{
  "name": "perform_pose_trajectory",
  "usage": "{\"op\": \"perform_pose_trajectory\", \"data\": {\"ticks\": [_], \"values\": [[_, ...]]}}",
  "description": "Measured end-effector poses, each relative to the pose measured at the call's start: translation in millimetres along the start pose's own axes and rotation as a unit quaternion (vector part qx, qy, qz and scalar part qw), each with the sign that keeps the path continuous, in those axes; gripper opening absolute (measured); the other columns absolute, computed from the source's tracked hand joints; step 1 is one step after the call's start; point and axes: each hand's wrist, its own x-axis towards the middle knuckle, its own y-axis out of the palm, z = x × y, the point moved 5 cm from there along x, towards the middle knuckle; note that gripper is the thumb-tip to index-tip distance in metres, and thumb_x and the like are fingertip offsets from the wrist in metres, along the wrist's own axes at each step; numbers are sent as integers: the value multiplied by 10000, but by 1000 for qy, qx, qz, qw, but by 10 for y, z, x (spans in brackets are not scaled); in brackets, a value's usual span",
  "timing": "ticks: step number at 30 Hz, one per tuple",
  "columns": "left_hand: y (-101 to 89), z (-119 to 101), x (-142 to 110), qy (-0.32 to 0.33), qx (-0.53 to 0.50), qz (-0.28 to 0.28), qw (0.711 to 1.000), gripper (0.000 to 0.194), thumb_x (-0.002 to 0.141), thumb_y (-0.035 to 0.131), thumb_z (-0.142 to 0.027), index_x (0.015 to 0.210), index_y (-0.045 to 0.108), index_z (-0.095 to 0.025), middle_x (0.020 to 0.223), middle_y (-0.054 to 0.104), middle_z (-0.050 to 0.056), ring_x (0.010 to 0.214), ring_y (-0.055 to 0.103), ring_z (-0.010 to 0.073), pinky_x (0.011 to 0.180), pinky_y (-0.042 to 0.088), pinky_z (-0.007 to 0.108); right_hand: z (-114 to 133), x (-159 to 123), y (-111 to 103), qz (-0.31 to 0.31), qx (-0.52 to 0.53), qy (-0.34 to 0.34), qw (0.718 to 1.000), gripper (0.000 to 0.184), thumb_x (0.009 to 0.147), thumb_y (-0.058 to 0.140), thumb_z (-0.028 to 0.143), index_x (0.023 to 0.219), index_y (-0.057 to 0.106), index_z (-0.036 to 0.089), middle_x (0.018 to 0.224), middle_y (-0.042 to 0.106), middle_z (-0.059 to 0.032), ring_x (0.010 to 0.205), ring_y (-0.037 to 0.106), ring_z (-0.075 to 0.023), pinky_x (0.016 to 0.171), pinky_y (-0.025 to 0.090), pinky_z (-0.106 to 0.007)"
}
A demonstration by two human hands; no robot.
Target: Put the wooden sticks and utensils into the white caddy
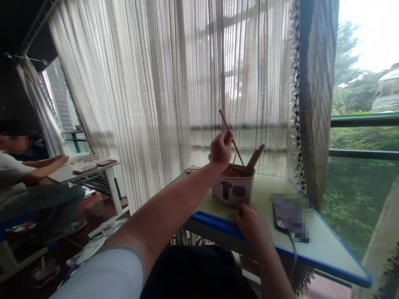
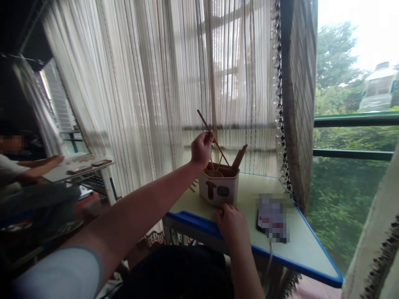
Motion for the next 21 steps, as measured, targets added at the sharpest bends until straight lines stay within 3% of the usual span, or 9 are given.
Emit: {"op": "perform_pose_trajectory", "data": {"ticks": [7, 13, 17, 21], "values": [[202, 250, -89, -26, 43, 11, 999, 170, 883, 527, -248, 972, 638, -156, 870, 692, 84, 802, 650, 151, 745, 514, 283, -3, 3, -13, -4, 8, 2, 1000, 212, 866, 456, 328, 874, 627, 203, 903, 666, -62, 896, 577, -208, 755, 357, -291], [405, 245, -31, 26, 159, 71, 984, 155, 837, 570, -170, 966, 649, -138, 915, 691, 96, 854, 635, 176, 813, 481, 311, -8, 1, -23, -6, 18, 10, 1000, 192, 857, 474, 312, 862, 629, 199, 885, 661, -64, 891, 570, -203, 749, 350, -286], [554, 293, -164, -13, 265, 188, 946, 165, 827, 583, -205, 966, 659, -160, 917, 703, 77, 866, 636, 185, 799, 467, 300, -16, 9, -19, -10, 17, 12, 1000, 187, 853, 477, 308, 855, 627, 196, 883, 657, -66, 890, 566, -203, 758, 349, -291], [597, 262, -366, 26, 392, 251, 885, 218, 827, 572, -235, 1027, 645, -187, 925, 696, 83, 941, 614, 223, 863, 419, 364, -20, 24, 1, -7, 18, 9, 1000, 184, 848, 485, 311, 872, 631, 201, 883, 656, -62, 894, 561, -207, 758, 347, -296]]}}
